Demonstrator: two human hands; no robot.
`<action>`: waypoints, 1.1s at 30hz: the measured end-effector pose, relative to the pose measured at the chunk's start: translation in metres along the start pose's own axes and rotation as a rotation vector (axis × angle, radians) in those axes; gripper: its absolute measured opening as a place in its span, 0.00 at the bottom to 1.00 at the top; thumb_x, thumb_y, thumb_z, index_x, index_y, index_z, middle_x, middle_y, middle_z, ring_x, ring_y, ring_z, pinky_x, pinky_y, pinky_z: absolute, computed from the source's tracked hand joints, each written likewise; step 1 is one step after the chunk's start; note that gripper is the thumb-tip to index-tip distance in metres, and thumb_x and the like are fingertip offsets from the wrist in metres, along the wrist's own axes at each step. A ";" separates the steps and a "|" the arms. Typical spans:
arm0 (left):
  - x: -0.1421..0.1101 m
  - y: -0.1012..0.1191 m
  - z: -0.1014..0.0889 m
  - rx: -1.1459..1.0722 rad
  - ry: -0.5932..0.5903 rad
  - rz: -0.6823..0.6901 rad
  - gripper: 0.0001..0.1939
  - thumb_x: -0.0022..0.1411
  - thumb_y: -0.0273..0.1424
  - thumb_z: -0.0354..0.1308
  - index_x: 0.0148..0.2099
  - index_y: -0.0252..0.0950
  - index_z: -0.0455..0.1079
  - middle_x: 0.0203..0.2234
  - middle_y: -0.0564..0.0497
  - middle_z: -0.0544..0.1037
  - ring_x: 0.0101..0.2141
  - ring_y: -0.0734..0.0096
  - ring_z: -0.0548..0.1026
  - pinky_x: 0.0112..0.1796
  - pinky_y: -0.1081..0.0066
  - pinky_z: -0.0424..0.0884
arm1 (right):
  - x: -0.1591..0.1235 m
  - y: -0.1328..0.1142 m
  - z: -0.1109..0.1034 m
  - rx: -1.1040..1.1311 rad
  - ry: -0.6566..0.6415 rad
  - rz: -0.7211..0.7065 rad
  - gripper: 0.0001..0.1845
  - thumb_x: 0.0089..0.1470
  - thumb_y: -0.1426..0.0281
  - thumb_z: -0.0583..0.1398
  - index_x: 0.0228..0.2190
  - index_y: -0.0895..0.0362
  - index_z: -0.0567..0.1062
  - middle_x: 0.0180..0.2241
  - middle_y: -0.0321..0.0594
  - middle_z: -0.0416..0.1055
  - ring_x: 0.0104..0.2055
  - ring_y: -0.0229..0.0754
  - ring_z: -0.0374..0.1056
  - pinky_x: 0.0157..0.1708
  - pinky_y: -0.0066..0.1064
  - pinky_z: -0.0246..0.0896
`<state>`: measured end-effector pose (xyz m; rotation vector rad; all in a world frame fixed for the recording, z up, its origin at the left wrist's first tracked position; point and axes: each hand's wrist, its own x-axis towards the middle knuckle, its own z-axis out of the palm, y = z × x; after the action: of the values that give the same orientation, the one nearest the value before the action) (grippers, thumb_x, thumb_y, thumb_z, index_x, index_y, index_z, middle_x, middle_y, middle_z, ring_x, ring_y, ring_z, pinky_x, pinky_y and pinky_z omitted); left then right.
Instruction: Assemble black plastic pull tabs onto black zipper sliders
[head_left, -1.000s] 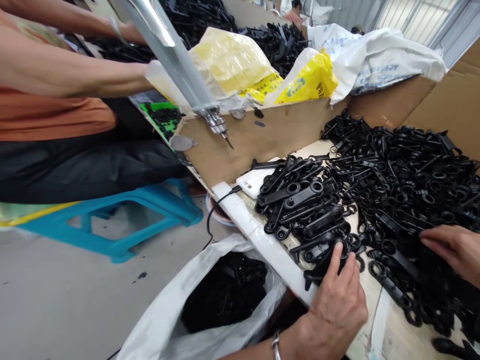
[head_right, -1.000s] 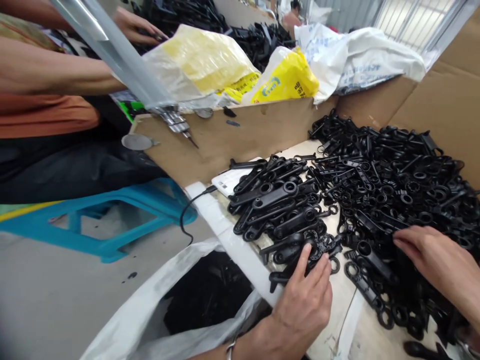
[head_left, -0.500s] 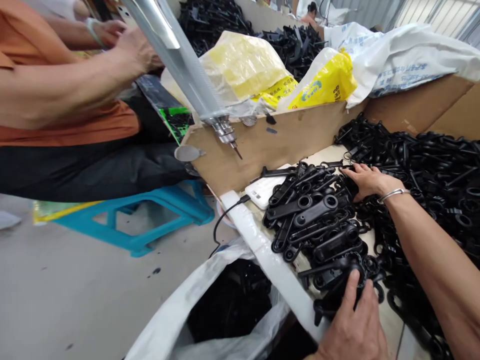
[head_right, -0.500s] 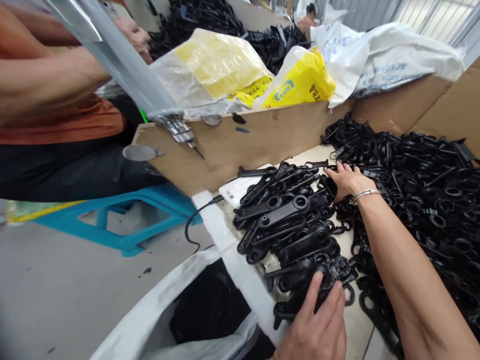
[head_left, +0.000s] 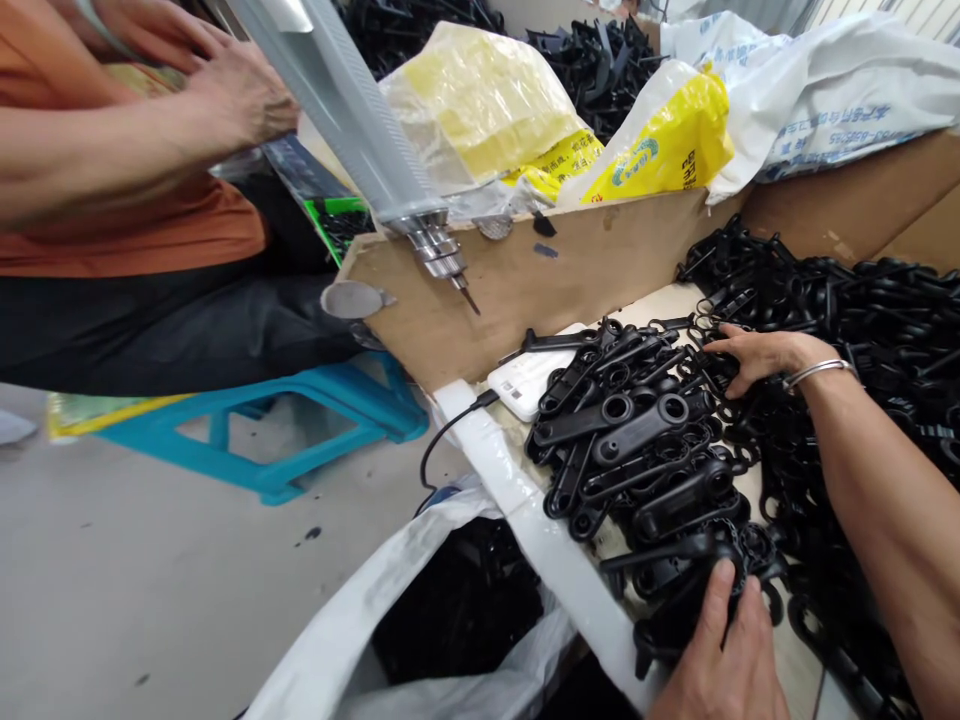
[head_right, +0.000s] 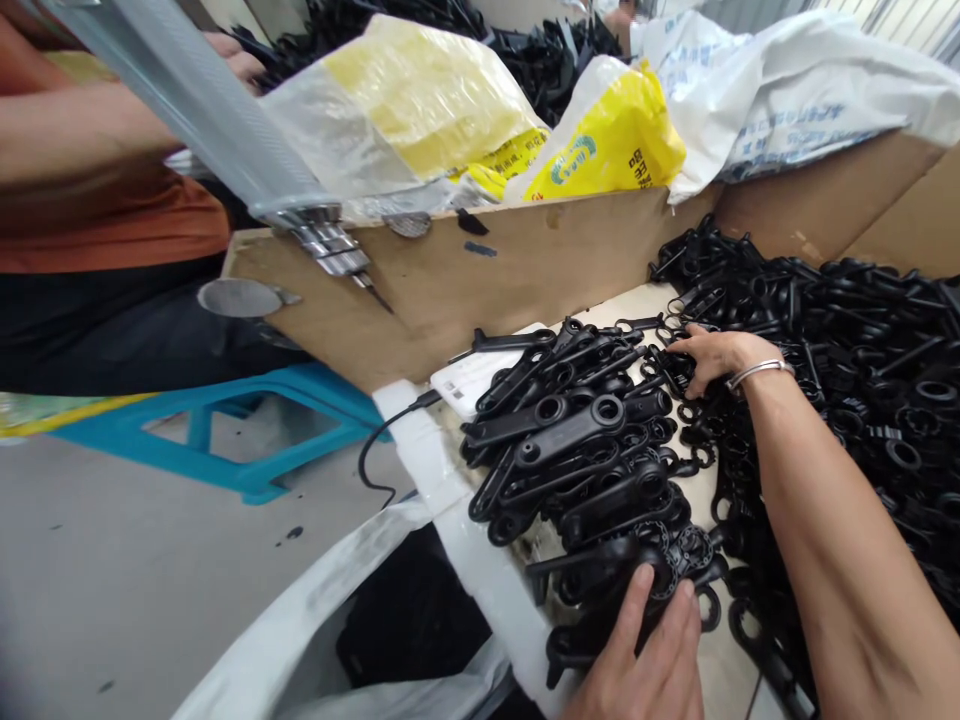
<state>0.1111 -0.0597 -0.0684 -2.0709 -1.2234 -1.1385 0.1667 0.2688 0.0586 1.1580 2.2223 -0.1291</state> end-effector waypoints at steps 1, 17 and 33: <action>0.001 -0.001 -0.001 0.002 0.009 -0.007 0.14 0.59 0.23 0.50 0.34 0.31 0.78 0.37 0.46 0.84 0.42 0.60 0.81 0.65 0.42 0.51 | 0.000 0.001 -0.002 0.033 -0.023 -0.021 0.53 0.39 0.59 0.71 0.65 0.48 0.60 0.70 0.46 0.46 0.67 0.61 0.54 0.60 0.45 0.59; 0.006 -0.008 -0.005 -0.116 0.014 -0.006 0.13 0.57 0.20 0.50 0.30 0.31 0.76 0.34 0.46 0.84 0.43 0.60 0.80 0.65 0.41 0.48 | -0.009 -0.053 -0.004 -0.084 0.091 0.171 0.47 0.41 0.64 0.71 0.61 0.47 0.63 0.63 0.49 0.57 0.62 0.61 0.58 0.56 0.51 0.59; 0.009 -0.013 -0.015 -0.166 -0.053 0.042 0.12 0.59 0.19 0.51 0.32 0.31 0.75 0.37 0.43 0.84 0.46 0.59 0.79 0.66 0.41 0.47 | -0.053 -0.057 0.015 -0.086 0.311 0.263 0.19 0.63 0.62 0.60 0.53 0.57 0.70 0.53 0.46 0.69 0.50 0.45 0.69 0.49 0.45 0.69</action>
<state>0.0958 -0.0596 -0.0527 -2.2512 -1.1381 -1.2097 0.1528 0.1910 0.0660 1.4909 2.2830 0.2699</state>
